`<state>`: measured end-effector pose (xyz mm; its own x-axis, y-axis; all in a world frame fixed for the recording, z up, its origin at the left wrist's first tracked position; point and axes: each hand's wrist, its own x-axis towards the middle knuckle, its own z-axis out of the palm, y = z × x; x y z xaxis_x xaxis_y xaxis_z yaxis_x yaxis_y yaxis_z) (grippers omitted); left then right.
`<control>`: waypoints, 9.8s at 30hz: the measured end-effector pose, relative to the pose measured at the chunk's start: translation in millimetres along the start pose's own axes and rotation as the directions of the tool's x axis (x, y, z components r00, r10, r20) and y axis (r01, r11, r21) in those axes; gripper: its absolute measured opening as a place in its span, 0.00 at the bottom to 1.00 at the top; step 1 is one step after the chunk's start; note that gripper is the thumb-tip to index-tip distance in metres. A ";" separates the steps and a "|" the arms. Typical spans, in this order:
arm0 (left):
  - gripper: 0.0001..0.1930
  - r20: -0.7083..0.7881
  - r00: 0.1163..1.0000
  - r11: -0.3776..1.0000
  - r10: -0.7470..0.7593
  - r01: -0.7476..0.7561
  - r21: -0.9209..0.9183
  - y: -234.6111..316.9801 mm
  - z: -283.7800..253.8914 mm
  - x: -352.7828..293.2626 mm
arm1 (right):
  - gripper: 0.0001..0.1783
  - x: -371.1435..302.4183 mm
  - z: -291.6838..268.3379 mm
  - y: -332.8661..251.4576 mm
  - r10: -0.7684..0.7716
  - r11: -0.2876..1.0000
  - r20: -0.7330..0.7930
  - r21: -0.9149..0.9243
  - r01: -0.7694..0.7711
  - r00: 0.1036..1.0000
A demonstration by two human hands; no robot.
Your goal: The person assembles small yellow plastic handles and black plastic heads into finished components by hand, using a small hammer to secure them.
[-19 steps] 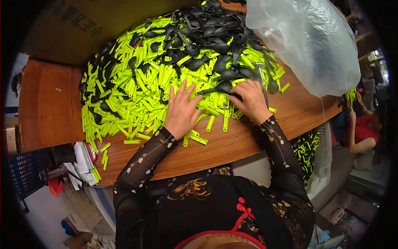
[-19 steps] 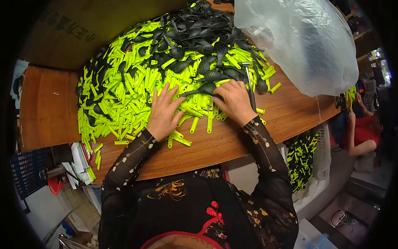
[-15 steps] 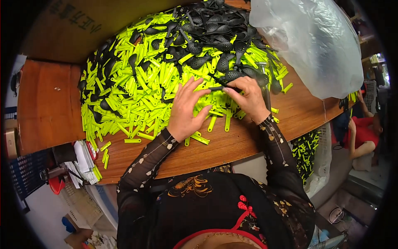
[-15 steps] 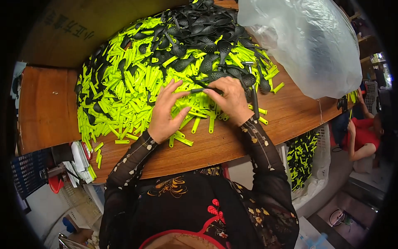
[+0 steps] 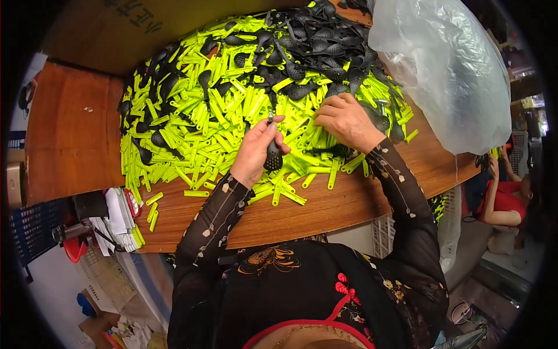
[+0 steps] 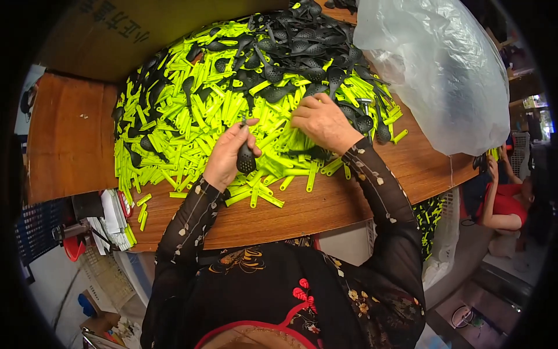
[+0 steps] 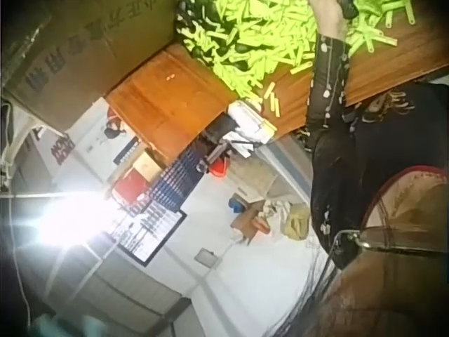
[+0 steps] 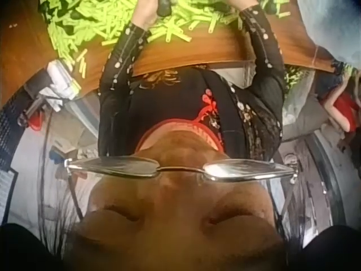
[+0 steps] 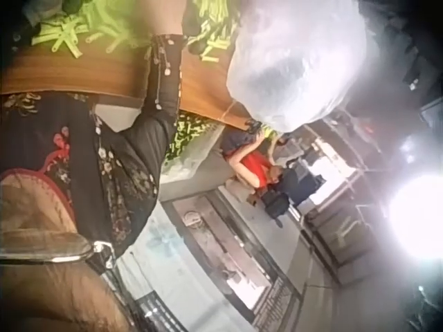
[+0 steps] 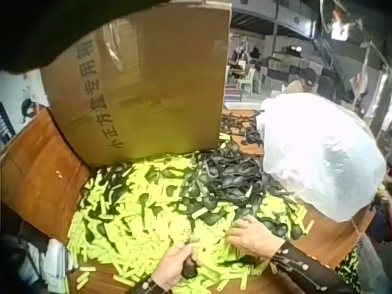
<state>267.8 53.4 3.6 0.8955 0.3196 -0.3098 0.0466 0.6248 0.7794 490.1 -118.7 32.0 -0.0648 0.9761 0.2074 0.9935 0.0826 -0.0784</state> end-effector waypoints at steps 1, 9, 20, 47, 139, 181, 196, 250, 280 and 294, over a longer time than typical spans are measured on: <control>0.20 0.054 0.998 1.000 -0.027 0.026 0.015 -0.9 -4.1 -3.5 | 0.10 -1.3 0.3 2.8 0.022 1.000 -0.082 0.024 -0.021 0.996; 0.20 0.092 0.996 0.989 0.019 -0.032 0.142 18.1 17.5 -34.5 | 0.07 31.4 -1.7 -42.4 0.527 0.512 -0.068 0.821 -0.252 0.847; 0.17 0.012 0.997 0.983 0.077 -0.078 0.168 10.3 23.4 -73.3 | 0.12 36.1 -10.1 -112.8 0.515 0.049 -0.039 0.999 0.017 0.856; 0.15 0.194 0.981 0.901 -0.006 -0.079 0.427 12.6 15.3 -121.9 | 0.13 34.4 -11.6 -128.7 0.179 -0.109 0.056 0.993 -0.037 0.982; 0.15 0.516 0.430 -0.321 0.741 -0.447 0.835 41.3 -3.3 -164.7 | 0.04 47.4 -39.7 -160.0 0.033 0.402 -0.416 0.838 0.368 0.909; 0.13 -0.470 0.877 0.968 0.102 -0.197 -0.157 -41.5 -75.4 -180.7 | 0.13 65.7 43.9 -162.7 -0.036 0.931 -0.091 0.360 0.067 0.995; 0.16 -0.301 0.950 0.988 0.083 -0.119 -0.104 -37.6 -55.1 -186.5 | 0.17 51.1 40.5 -180.6 0.105 0.811 -0.152 0.585 0.004 0.983; 0.10 -0.254 0.863 0.815 0.436 -0.260 0.517 -24.6 -18.4 -176.0 | 0.21 78.0 33.4 -210.2 0.291 -0.326 0.313 0.921 -0.213 0.904; 0.08 -0.447 0.845 0.640 0.294 0.174 0.749 7.9 -129.4 -252.9 | 0.10 200.5 63.8 -88.1 0.194 0.922 -0.278 0.378 -0.078 0.941; 0.05 -0.532 0.804 0.769 0.265 0.157 0.620 2.5 -137.7 -257.7 | 0.11 231.1 79.7 -66.5 0.003 1.000 -0.233 0.005 -0.002 0.972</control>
<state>-23.8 70.7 10.3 0.4967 0.8019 -0.3321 0.4504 0.0890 0.8884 401.6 117.4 7.4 -0.0379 0.9026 0.4288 0.9931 0.0816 -0.0841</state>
